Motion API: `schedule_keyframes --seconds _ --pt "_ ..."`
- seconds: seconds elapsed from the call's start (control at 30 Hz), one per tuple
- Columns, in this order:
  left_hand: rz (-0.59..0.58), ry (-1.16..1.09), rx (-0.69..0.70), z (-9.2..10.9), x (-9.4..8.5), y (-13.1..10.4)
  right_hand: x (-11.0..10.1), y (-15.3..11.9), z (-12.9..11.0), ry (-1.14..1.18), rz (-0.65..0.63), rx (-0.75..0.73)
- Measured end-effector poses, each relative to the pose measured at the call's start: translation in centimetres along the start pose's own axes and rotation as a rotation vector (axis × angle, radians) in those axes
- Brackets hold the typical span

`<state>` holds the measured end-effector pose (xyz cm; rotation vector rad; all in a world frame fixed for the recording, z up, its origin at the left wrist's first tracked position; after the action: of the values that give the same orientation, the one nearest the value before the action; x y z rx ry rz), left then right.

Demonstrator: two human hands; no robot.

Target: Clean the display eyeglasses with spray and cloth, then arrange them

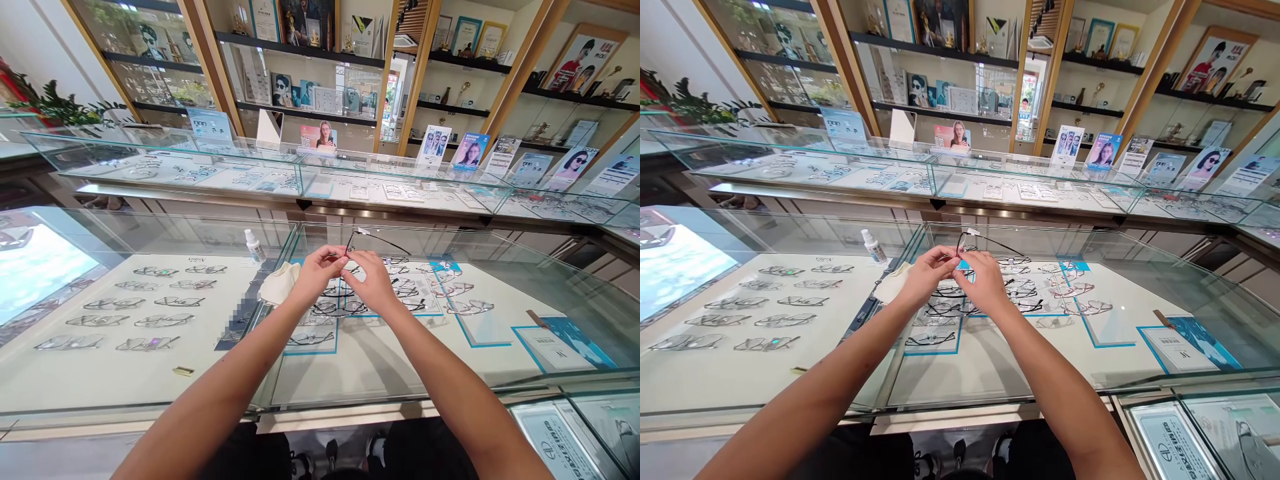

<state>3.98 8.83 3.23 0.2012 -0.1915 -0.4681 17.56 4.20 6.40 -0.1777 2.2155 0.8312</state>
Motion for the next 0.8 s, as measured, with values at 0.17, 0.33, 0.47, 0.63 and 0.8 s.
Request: schedule_keyframes --seconds 0.17,0.33,0.47,0.63,0.8 --pt "-0.035 -0.058 -0.045 -0.3 0.5 -0.1 0.2 -0.2 -0.3 -0.003 -0.015 -0.009" --pt "-0.06 0.005 -0.06 -0.3 0.7 0.0 -0.4 -0.4 -0.5 -0.005 0.001 0.032" --pt "0.226 0.3 0.143 2.8 -3.9 0.0 -1.4 -0.5 -0.5 0.041 0.057 0.052" --pt "0.841 0.709 0.287 6.8 -13.3 -3.3 -2.3 -0.6 -0.1 0.074 0.101 0.071" --pt "1.017 0.751 0.035 3.9 -21.6 -4.2 -2.7 -0.7 0.1 0.077 0.11 0.088"
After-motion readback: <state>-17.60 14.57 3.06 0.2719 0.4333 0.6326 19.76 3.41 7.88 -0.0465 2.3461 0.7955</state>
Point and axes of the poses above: each hand's wrist, its own y-axis towards the middle knuckle, its own x-axis out of the palm, z = x × y, the point moved 9 cm from there along y, towards the middle knuckle, and after that the axes turned 13 degrees about -z, right-handed, at the moved point
